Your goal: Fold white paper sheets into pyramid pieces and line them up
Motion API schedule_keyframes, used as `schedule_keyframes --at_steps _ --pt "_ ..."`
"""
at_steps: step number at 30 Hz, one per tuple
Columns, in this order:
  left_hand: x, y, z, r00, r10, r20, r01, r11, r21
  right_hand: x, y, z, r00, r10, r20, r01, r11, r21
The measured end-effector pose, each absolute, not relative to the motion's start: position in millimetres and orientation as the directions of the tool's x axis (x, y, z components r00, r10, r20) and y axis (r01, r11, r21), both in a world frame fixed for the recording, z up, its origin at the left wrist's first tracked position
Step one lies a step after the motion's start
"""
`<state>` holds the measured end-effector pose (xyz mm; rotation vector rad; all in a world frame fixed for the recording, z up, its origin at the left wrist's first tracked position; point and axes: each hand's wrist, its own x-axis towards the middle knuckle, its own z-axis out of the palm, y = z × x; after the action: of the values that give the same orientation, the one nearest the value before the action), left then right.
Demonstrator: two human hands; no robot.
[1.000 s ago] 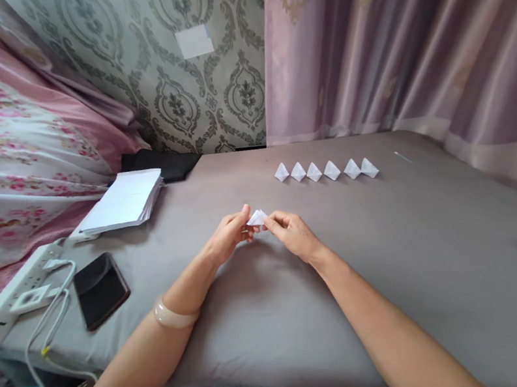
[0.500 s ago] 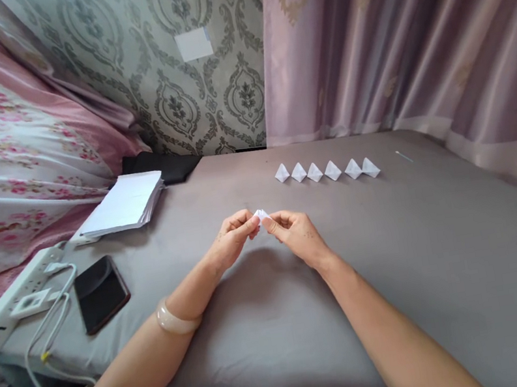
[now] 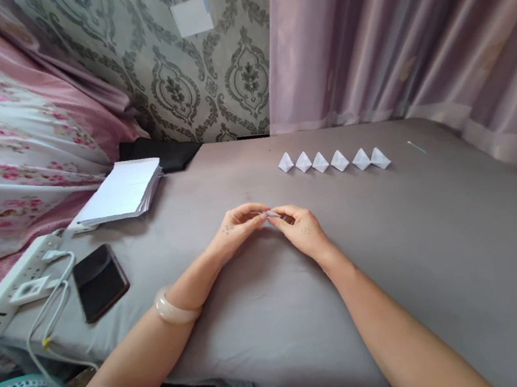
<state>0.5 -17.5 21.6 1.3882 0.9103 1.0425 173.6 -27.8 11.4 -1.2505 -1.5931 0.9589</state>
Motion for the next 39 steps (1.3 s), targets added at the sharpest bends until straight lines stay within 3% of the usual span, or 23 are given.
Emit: schedule_keyframes --at_steps 3,6,10,17,21,29,34,39 --pt "-1 -15 15 0.314 0.945 0.089 0.009 -0.096 0.995 174 -27 7 -0.096 0.968 0.232 0.501 0.248 -0.829" --pt "-1 -13 10 0.29 0.948 0.131 0.185 -0.19 0.964 174 -28 6 -0.112 0.949 0.296 0.597 0.302 -0.743" --pt "-1 -11 8 0.317 0.923 0.217 0.447 -0.348 0.824 173 -29 4 -0.137 0.933 0.333 0.622 0.342 -0.704" --pt "1 -9 9 0.335 0.869 0.365 0.607 -0.495 0.622 169 -26 -1 -0.152 0.92 0.362 0.581 0.38 -0.72" --pt "3 -9 10 0.366 0.884 0.291 0.564 -0.459 0.687 168 -24 -1 -0.158 0.911 0.38 0.579 0.397 -0.712" --pt "-3 -1 9 0.362 0.892 0.271 0.514 -0.434 0.74 168 -23 6 -0.124 0.944 0.306 0.575 0.32 -0.753" --pt "-10 0 9 0.306 0.933 0.19 0.395 -0.306 0.866 171 -24 12 -0.075 0.974 0.212 0.55 0.218 -0.806" --pt "-14 0 10 0.224 0.971 0.087 0.409 -0.175 0.895 177 -22 11 -0.016 0.988 0.151 0.521 0.137 -0.843"
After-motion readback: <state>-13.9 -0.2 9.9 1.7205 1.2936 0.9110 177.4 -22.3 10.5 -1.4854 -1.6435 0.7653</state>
